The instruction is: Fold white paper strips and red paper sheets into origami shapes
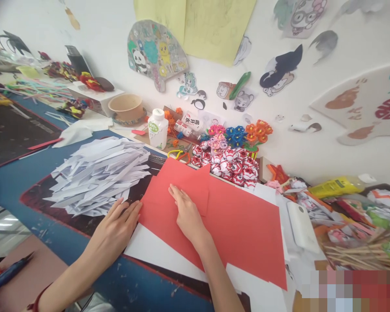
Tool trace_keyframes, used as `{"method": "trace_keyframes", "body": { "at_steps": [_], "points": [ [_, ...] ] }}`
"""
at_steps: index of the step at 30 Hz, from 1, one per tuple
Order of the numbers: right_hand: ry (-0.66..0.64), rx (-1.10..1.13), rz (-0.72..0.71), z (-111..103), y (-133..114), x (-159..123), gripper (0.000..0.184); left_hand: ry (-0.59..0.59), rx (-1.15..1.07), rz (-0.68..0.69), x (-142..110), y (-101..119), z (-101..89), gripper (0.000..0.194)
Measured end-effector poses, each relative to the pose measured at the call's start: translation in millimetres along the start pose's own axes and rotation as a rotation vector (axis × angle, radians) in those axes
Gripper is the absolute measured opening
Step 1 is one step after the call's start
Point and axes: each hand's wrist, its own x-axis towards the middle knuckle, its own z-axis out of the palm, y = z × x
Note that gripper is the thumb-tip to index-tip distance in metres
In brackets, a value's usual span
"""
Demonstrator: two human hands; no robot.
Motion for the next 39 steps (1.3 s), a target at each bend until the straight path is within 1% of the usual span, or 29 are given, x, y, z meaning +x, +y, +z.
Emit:
{"method": "trace_keyframes", "body": {
  "at_steps": [3,5,7,9,11,12,14,16,18,22,25,30,34,39],
  "points": [
    [-0.001,-0.004,-0.008,-0.1,-0.7,0.3,0.079,0.050,-0.026,-0.038,2.4,9.4,-9.5,0.036],
    [0.002,-0.008,-0.016,-0.6,-1.7,0.7,0.079,0.073,-0.089,-0.038,8.1,17.6,-13.0,0.033],
    [0.010,-0.002,-0.025,-2.1,-2.9,0.9,0.080,0.032,-0.200,-0.062,19.9,24.3,-13.7,0.030],
    [0.003,0.031,-0.026,-5.3,-3.9,0.9,0.082,-0.087,-0.357,-0.145,38.8,26.6,-12.7,0.028],
    [-0.018,0.080,-0.015,-10.2,-4.3,0.6,0.086,-0.259,-0.528,-0.272,62.6,24.0,-11.3,0.024],
    [-0.032,0.105,-0.009,-13.0,-4.0,0.6,0.088,-0.343,-0.609,-0.314,75.0,21.4,-10.4,0.024],
    [-0.056,0.146,-0.008,-18.6,-2.5,0.9,0.091,-0.528,-0.826,-0.320,97.5,16.3,-7.6,0.024],
    [-0.077,0.171,-0.017,-22.9,-0.2,1.8,0.092,-0.612,-0.924,-0.294,113.9,13.5,-3.2,0.028],
    [-0.090,0.179,-0.019,-25.1,2.2,2.9,0.093,-0.657,-0.968,-0.285,122.8,13.6,2.3,0.029],
    [-0.087,0.177,-0.010,-24.9,4.4,3.4,0.095,-0.734,-1.057,-0.298,125.9,16.7,12.6,0.028],
    [-0.082,0.164,-0.015,-23.8,4.1,2.2,0.098,-0.778,-1.105,-0.338,124.4,16.4,18.2,0.024],
    [-0.084,0.160,0.012,-22.4,4.1,-0.1,0.103,-0.804,-1.139,-0.377,122.2,11.5,21.2,0.020],
    [-0.091,0.137,0.023,-23.0,3.6,-1.0,0.106,-0.814,-1.118,-0.409,118.5,0.8,16.9,0.024],
    [-0.108,0.112,0.033,-24.1,2.5,-0.9,0.107,-0.814,-1.085,-0.472,108.7,-22.9,8.6,0.024]
  ]
}}
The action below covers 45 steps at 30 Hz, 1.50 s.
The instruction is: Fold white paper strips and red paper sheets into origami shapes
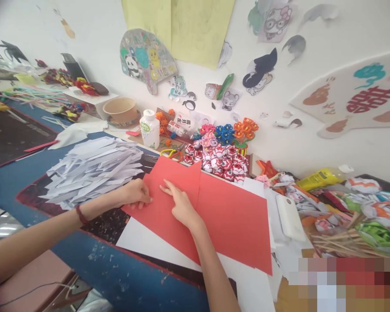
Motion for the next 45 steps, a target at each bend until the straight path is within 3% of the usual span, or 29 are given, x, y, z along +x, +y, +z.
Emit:
{"method": "trace_keyframes", "body": {
  "at_steps": [6,15,28,33,36,39,43,45],
  "points": [
    [-0.010,-0.007,0.017,0.3,1.6,0.0,0.106,0.018,-0.018,-0.034,-10.0,-17.5,-16.9,0.026],
    [-0.001,-0.037,0.004,3.0,4.2,0.6,0.103,0.093,0.030,-0.046,-14.6,-34.3,-22.4,0.029],
    [0.011,-0.027,-0.013,0.7,-1.6,0.4,0.094,0.117,0.215,-0.060,-25.1,-18.4,-29.8,0.022],
    [0.009,0.004,-0.032,0.1,-5.3,1.1,0.083,0.159,0.396,-0.043,-28.0,-14.3,-32.7,0.026],
    [0.032,0.112,-0.048,-1.8,-5.9,3.5,0.070,0.242,0.552,0.003,-32.5,-10.8,-29.1,0.023],
    [0.170,0.305,-0.076,-11.4,-6.9,4.8,0.047,0.353,0.689,0.057,-39.3,-6.1,-19.8,0.018],
    [0.432,0.332,0.067,-31.0,-14.9,3.6,0.031,0.426,0.786,0.152,-42.9,4.2,-5.4,0.029],
    [0.333,0.210,0.222,-34.4,-22.1,5.6,0.033,0.449,0.801,0.198,-37.6,10.0,1.1,0.034]
  ]
}}
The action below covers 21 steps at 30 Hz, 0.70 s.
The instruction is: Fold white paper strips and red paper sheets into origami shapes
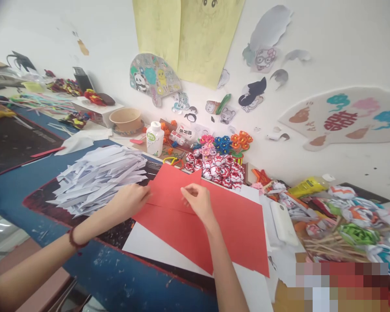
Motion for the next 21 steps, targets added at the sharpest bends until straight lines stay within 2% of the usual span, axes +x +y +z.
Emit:
{"method": "trace_keyframes", "body": {
  "at_steps": [4,6,9,12,21],
  "points": [
    [-0.365,-0.251,0.212,21.5,-10.1,8.1,0.042,0.061,-0.011,0.020,17.8,9.8,15.1,0.034],
    [-0.464,-0.294,0.276,35.7,-9.9,15.3,0.038,0.082,-0.024,0.022,25.6,9.4,26.2,0.034],
    [-0.501,-0.326,0.338,47.7,-5.5,25.0,0.033,0.105,-0.049,0.037,31.5,5.3,42.2,0.033],
    [-0.514,-0.301,0.372,47.0,-0.9,29.4,0.030,0.123,-0.072,0.065,32.4,2.2,52.6,0.032],
    [-0.544,-0.203,0.516,28.9,2.2,25.3,0.032,0.153,-0.094,0.099,31.8,1.3,58.7,0.033]
  ]
}}
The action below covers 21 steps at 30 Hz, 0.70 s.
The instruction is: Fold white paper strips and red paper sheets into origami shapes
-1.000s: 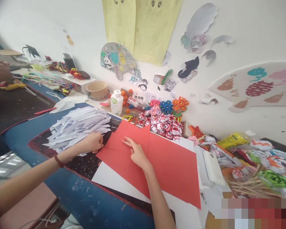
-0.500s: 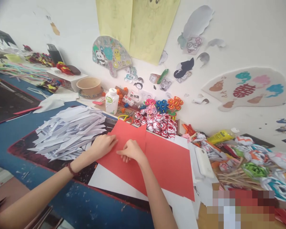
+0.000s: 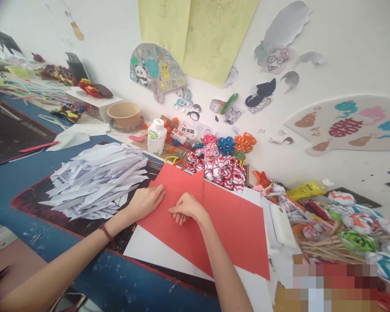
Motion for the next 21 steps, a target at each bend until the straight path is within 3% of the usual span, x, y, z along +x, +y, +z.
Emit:
{"method": "trace_keyframes", "body": {
  "at_steps": [11,21],
  "points": [
    [0.032,0.036,0.097,-20.5,20.1,-21.4,0.035,0.004,0.025,-0.002,-0.4,-0.1,0.4,0.033],
    [0.139,0.028,0.160,-44.8,47.2,-45.6,0.037,-0.008,0.020,0.001,-1.1,-0.8,-0.2,0.033]
  ]
}}
